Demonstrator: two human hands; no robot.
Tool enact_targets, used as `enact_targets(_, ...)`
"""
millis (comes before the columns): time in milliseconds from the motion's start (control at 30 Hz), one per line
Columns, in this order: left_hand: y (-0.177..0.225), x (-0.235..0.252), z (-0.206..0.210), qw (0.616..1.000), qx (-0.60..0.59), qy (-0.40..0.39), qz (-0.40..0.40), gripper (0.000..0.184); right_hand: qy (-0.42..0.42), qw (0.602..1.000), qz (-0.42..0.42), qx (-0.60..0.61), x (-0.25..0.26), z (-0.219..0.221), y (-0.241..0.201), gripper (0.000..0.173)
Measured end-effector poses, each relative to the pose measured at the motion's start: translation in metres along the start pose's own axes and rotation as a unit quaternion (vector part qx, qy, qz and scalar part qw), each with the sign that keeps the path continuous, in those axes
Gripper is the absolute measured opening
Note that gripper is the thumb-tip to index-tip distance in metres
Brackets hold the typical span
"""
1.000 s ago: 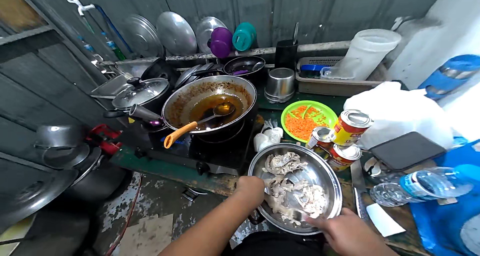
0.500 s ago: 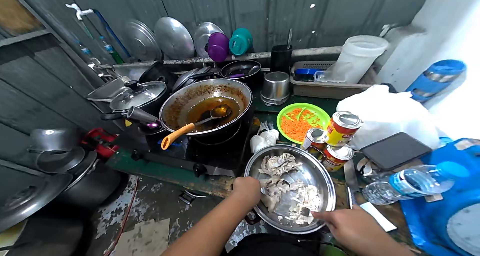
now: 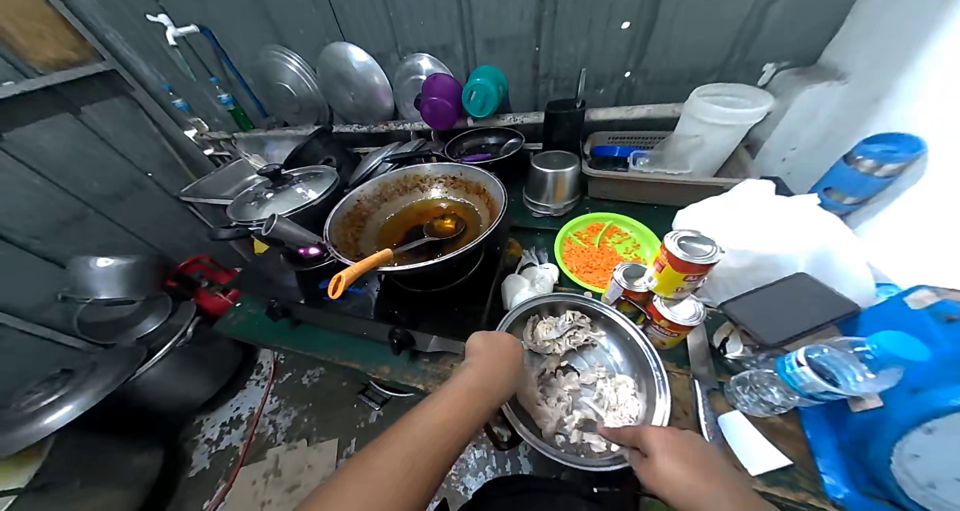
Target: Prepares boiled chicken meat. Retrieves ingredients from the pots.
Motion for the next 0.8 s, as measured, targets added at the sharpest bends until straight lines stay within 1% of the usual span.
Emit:
enact_targets(67, 0.005, 0.008, 0.006, 0.999, 0.028, -0.021, -0.013, 0.023, 0.008, 1.000, -0.003, 0.004, 0.010, 0.009, -0.010, 0.050)
enact_targets(133, 0.004, 0.014, 0.013, 0.999, 0.032, -0.028, -0.013, 0.023, 0.024, 1.000, 0.008, 0.008, 0.016, 0.009, -0.014, 0.050)
enact_targets(300, 0.003, 0.009, 0.013, 0.998, 0.047, -0.047, 0.004, 0.024, 0.071, 0.997, 0.023, 0.019, 0.025, 0.002, -0.006, 0.051)
enact_targets(400, 0.010, 0.003, 0.019, 0.996, 0.060, -0.067, 0.028, 0.025, 0.067, 0.997, 0.008, 0.022, 0.029, -0.005, -0.013, 0.050)
enact_targets(467, 0.010, -0.002, 0.017, 0.996, 0.052, -0.073, 0.020, 0.025, 0.070, 0.997, 0.010, 0.016, 0.027, -0.011, -0.015, 0.050)
enact_targets(567, -0.007, -0.008, 0.009, 0.997, 0.038, -0.063, 0.007, 0.026, 0.073, 0.997, 0.003, 0.007, 0.008, -0.017, 0.005, 0.048)
enact_targets(633, -0.015, -0.007, 0.005, 0.998, 0.029, -0.054, 0.016, 0.027, 0.028, 0.999, 0.003, -0.019, -0.005, -0.020, 0.021, 0.044)
enact_targets(667, -0.015, -0.004, 0.007, 0.998, 0.021, -0.046, 0.023, 0.028, -0.004, 0.999, 0.007, -0.032, -0.008, -0.017, 0.023, 0.044)
enact_targets(700, -0.012, -0.001, 0.010, 0.999, 0.010, -0.038, 0.034, 0.029, -0.015, 0.999, 0.004, -0.035, -0.006, -0.011, 0.021, 0.044)
enact_targets(733, -0.007, 0.003, 0.013, 0.998, 0.000, -0.034, 0.044, 0.029, -0.007, 1.000, -0.002, -0.024, -0.003, -0.005, 0.016, 0.044)
enact_targets(800, 0.005, 0.009, 0.016, 0.998, -0.007, -0.037, 0.049, 0.030, 0.037, 0.999, -0.001, -0.006, 0.010, 0.004, 0.003, 0.047)
Point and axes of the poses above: each hand's wrist, its own x-axis towards the middle knuckle, its own z-axis out of the palm, y = z × x, the point moved 1 cm from there along x, towards the middle knuckle, and after that the axes turned 3 degrees about y, right-handed, at the moved point
